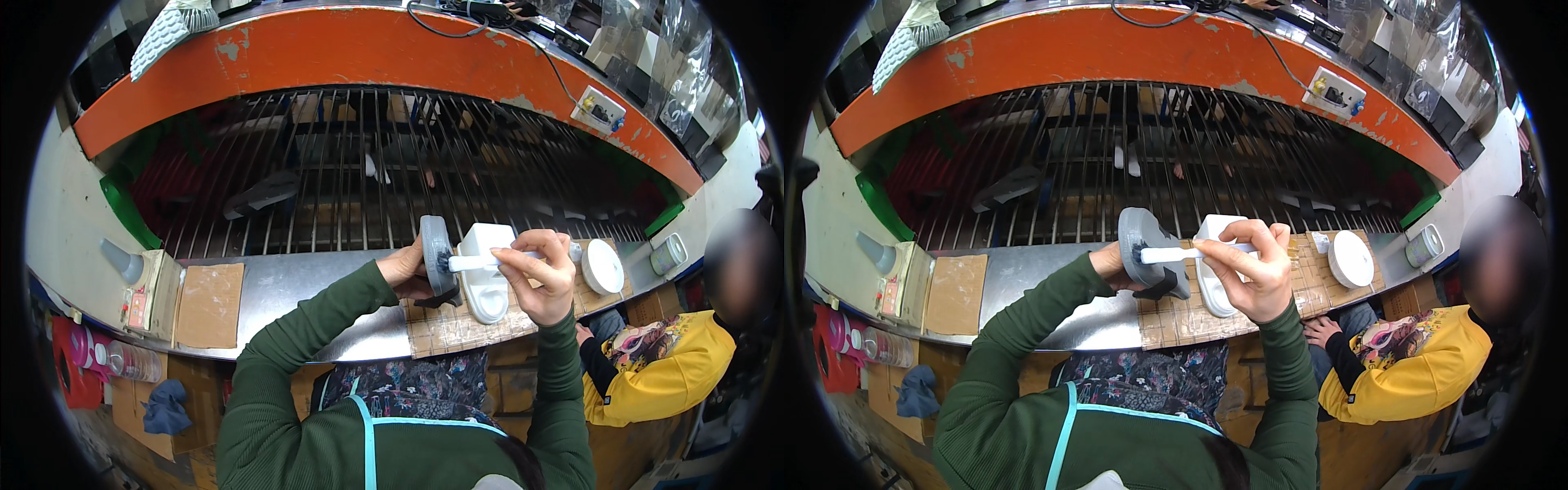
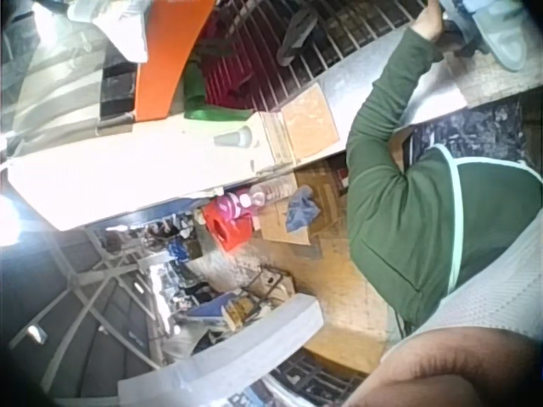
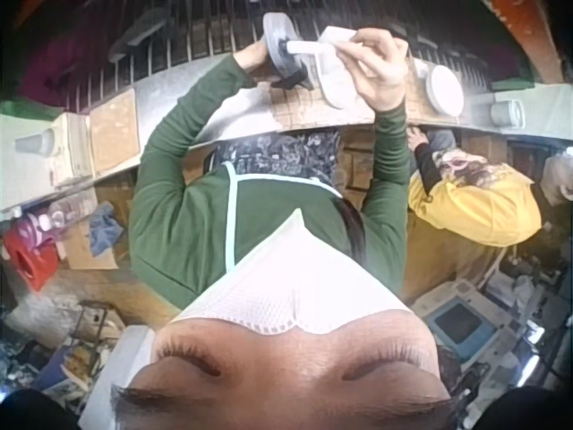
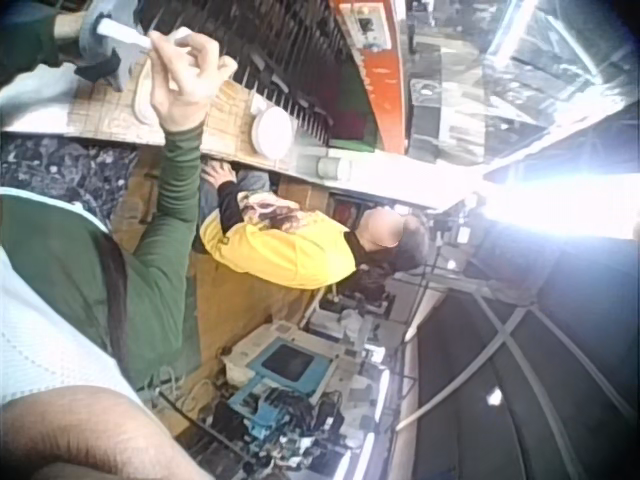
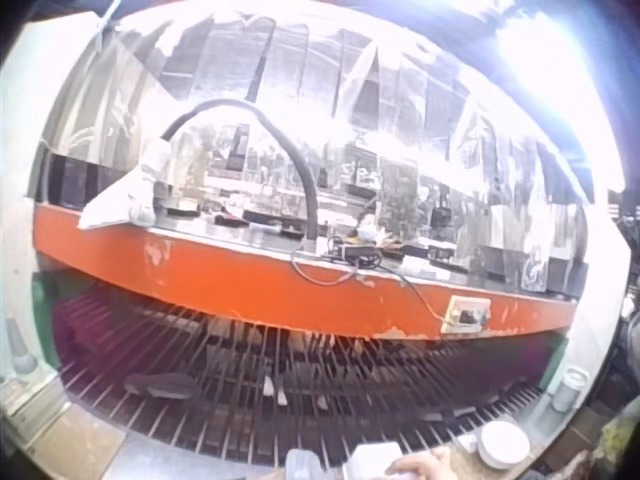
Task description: The person paints a gray plastic part with a small brush, repeatedly dipping the brush into a white container and applying paint to the surface. The person rotates the part to cover different areas and places it on a metal rack after painting.
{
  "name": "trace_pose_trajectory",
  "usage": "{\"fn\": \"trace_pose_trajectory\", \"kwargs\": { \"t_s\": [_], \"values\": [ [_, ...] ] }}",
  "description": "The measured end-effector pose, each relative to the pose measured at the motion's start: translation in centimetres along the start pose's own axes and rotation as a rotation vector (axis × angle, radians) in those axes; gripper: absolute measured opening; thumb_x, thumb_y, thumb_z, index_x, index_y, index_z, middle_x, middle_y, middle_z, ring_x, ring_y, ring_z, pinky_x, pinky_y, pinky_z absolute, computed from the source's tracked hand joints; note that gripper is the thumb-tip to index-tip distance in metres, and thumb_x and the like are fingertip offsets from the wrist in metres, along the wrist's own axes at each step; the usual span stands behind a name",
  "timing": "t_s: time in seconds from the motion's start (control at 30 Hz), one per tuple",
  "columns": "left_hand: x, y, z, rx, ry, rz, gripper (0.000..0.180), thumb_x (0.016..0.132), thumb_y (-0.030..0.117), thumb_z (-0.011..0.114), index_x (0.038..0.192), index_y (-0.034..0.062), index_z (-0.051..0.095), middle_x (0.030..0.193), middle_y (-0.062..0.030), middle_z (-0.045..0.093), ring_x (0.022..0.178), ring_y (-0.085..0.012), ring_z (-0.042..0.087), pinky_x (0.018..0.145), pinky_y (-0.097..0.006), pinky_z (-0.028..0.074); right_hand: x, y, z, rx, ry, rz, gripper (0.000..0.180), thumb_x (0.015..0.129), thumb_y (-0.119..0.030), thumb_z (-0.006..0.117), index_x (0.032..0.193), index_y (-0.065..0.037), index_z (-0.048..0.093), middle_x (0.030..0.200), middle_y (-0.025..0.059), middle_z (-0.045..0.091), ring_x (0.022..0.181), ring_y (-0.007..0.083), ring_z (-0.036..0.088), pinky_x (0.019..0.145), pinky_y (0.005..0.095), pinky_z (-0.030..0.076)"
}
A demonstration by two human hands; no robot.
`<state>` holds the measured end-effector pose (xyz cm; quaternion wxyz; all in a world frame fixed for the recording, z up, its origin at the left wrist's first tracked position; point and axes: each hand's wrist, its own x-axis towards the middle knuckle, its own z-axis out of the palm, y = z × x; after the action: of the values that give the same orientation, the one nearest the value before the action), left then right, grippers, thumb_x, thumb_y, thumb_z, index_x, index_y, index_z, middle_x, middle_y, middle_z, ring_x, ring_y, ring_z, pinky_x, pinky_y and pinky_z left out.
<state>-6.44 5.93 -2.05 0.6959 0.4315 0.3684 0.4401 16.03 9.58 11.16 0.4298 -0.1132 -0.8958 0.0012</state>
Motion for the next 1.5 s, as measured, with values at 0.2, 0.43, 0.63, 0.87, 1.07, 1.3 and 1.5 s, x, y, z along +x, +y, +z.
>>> {"fn": "trace_pose_trajectory", "kwargs": {
  "t_s": [0.2, 0.43, 0.63, 0.87, 1.07, 1.3, 1.5],
  "values": [
    [-0.7, 0.0, 1.0, -0.156, -0.060, -0.166, 0.106, 0.067, 0.088, 0.026, 0.134, 0.0073, 0.042, 0.118, -0.0237, 0.055, 0.099, -0.0247, 0.063, 0.074, -0.030, 0.057, 0.6, 0.4, -0.1, -0.007, -0.025, -0.015, 0.030, 0.066, -0.009, 0.077, 0.095, -0.016, 0.074, 0.084, 0.0000, 0.059, 0.071, 0.0117, 0.051, 0.070, 0.0308, 0.028],
    [-2.7, 0.7, 2.6, -0.435, -0.191, -0.143, 0.088, 0.079, 0.072, 0.045, 0.135, 0.0045, 0.038, 0.125, -0.0184, 0.052, 0.110, -0.0289, 0.058, 0.088, -0.041, 0.054, 0.3, 0.8, 0.0, -0.016, -0.047, -0.028, 0.030, 0.066, -0.009, 0.077, 0.094, -0.016, 0.073, 0.085, 0.0001, 0.060, 0.070, 0.0120, 0.050, 0.070, 0.0310, 0.028],
    [-2.8, 0.2, 3.3, -0.475, -0.170, -0.176, 0.091, 0.077, 0.075, 0.042, 0.135, 0.0050, 0.036, 0.125, -0.0165, 0.051, 0.109, -0.0287, 0.059, 0.084, -0.045, 0.056, -0.2, 1.2, 0.1, -0.013, -0.069, -0.030, 0.030, 0.066, -0.009, 0.078, 0.095, -0.017, 0.074, 0.085, -0.0001, 0.060, 0.065, 0.0107, 0.048, 0.069, 0.0303, 0.027],
    [-2.4, -0.6, 3.7, -0.671, -0.266, -0.262, 0.094, 0.079, 0.078, 0.028, 0.140, 0.0071, 0.024, 0.125, -0.0181, 0.048, 0.108, -0.0307, 0.059, 0.082, -0.053, 0.054, -0.9, 1.6, 0.5, -0.023, -0.082, -0.014, 0.031, 0.066, -0.010, 0.078, 0.095, -0.018, 0.074, 0.085, -0.0012, 0.059, 0.064, 0.0101, 0.048, 0.070, 0.0303, 0.027],
    [-2.5, -1.1, 4.0, -0.709, -0.301, -0.262, 0.088, 0.082, 0.074, 0.029, 0.141, 0.0079, 0.027, 0.126, -0.0173, 0.049, 0.111, -0.0302, 0.058, 0.086, -0.057, 0.051, -1.5, 1.6, 0.7, -0.052, -0.132, 0.023, 0.027, 0.066, -0.007, 0.077, 0.092, -0.015, 0.075, 0.084, 0.0027, 0.060, 0.073, 0.0152, 0.050, 0.068, 0.0306, 0.033],
    [-2.4, -1.1, 4.2, -0.712, -0.281, -0.233, 0.089, 0.082, 0.073, 0.030, 0.142, 0.0082, 0.027, 0.132, -0.0209, 0.047, 0.115, -0.0331, 0.055, 0.089, -0.062, 0.048, -2.0, 2.1, 1.1, -0.051, -0.127, 0.013, 0.028, 0.066, -0.006, 0.076, 0.093, -0.015, 0.075, 0.083, 0.0027, 0.060, 0.073, 0.0160, 0.050, 0.070, 0.0312, 0.034],
    [-2.4, -0.7, 4.4, -0.718, -0.272, -0.256, 0.090, 0.082, 0.073, 0.030, 0.142, 0.0073, 0.027, 0.132, -0.0215, 0.047, 0.115, -0.0337, 0.055, 0.090, -0.060, 0.048, -2.6, 2.3, 1.1, -0.058, -0.161, 0.029, 0.030, 0.066, -0.006, 0.076, 0.094, -0.015, 0.075, 0.083, 0.0026, 0.060, 0.074, 0.0158, 0.051, 0.071, 0.0318, 0.033]
  ]
}}
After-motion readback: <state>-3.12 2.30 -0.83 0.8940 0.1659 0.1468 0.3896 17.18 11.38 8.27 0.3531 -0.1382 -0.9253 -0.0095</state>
